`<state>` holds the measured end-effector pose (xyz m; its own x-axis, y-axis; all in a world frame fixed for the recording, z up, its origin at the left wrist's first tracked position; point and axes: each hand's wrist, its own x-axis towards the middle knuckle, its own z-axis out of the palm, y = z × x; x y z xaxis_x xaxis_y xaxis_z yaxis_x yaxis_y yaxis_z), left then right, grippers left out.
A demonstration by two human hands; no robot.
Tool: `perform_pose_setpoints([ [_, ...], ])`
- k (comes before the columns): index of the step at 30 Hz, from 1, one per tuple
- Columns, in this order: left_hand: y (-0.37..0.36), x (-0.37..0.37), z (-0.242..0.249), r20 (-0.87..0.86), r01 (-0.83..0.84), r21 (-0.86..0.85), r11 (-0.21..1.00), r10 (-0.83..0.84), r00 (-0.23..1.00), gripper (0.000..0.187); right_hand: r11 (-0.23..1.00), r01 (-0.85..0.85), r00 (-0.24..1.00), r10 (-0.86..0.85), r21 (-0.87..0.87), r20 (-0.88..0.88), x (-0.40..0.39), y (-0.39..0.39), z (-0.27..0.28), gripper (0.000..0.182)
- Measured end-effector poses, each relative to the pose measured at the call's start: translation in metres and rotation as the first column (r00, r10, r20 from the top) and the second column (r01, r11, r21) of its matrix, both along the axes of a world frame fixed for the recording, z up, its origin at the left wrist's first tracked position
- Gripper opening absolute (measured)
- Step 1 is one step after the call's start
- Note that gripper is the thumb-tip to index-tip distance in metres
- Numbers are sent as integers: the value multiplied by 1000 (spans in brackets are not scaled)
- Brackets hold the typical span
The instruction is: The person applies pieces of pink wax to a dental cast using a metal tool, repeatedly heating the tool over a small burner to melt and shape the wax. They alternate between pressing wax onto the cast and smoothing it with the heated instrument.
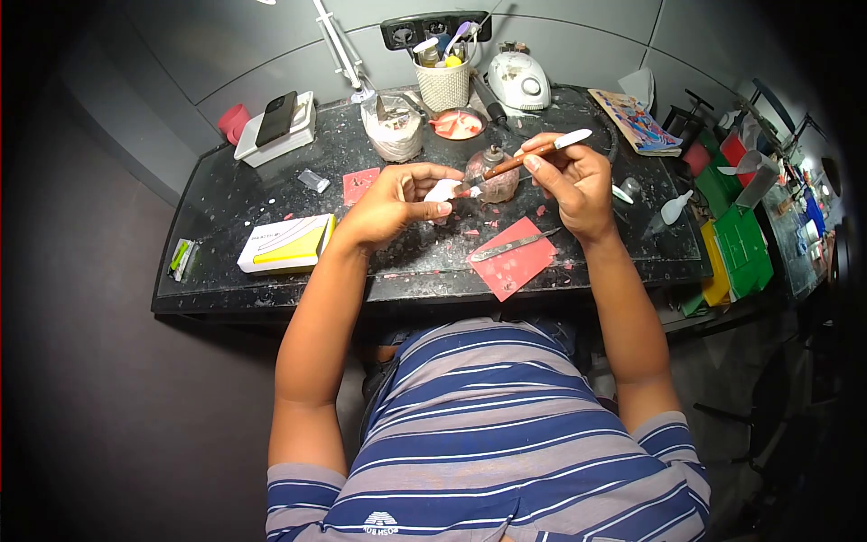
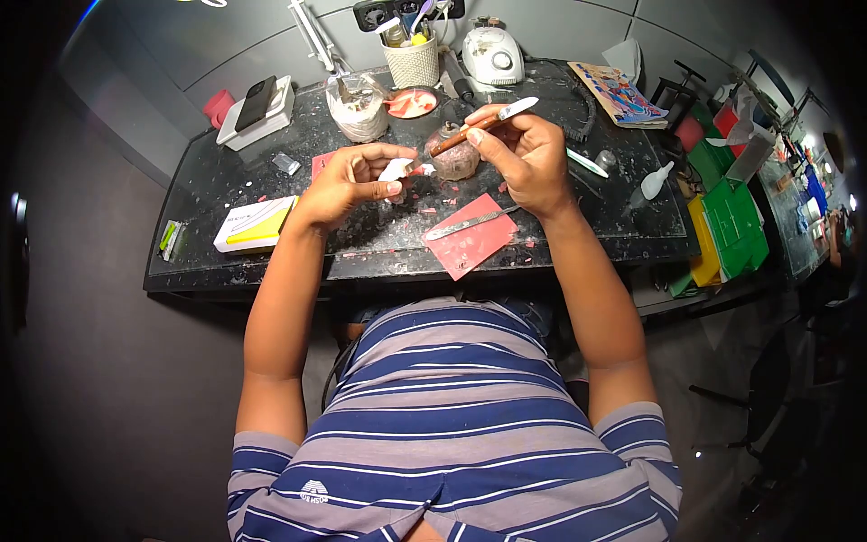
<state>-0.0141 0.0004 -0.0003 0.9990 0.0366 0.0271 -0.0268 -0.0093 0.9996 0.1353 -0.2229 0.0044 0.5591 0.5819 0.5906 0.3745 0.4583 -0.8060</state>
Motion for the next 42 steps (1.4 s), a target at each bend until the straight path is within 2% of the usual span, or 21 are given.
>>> perform_pose_setpoints([
  [6,1,0,0,-7,8,18,1000,-8,1000,52,998,-53,999,53,-36,-15,1,-5,1,19],
  [18,1,1,-3,21,55,6,998,-55,998,53,1000,7,1000,-7,-17,11,-2,1,0,17],
  [22,-1,0,-1,29,61,17,998,-61,998,53,998,-25,999,23,-59,-32,1,-3,1,17],
  [28,-5,-2,4,51,110,-7,994,-110,993,64,999,-20,999,19,-36,-30,1,-1,-1,18],
  [30,-6,-3,5,49,142,7,990,-142,989,70,997,-27,998,22,-78,-54,4,-3,-2,18],
  [42,-5,-2,4,40,126,-45,991,-125,991,74,1000,-5,993,2,-18,-117,7,1,-5,17],
])
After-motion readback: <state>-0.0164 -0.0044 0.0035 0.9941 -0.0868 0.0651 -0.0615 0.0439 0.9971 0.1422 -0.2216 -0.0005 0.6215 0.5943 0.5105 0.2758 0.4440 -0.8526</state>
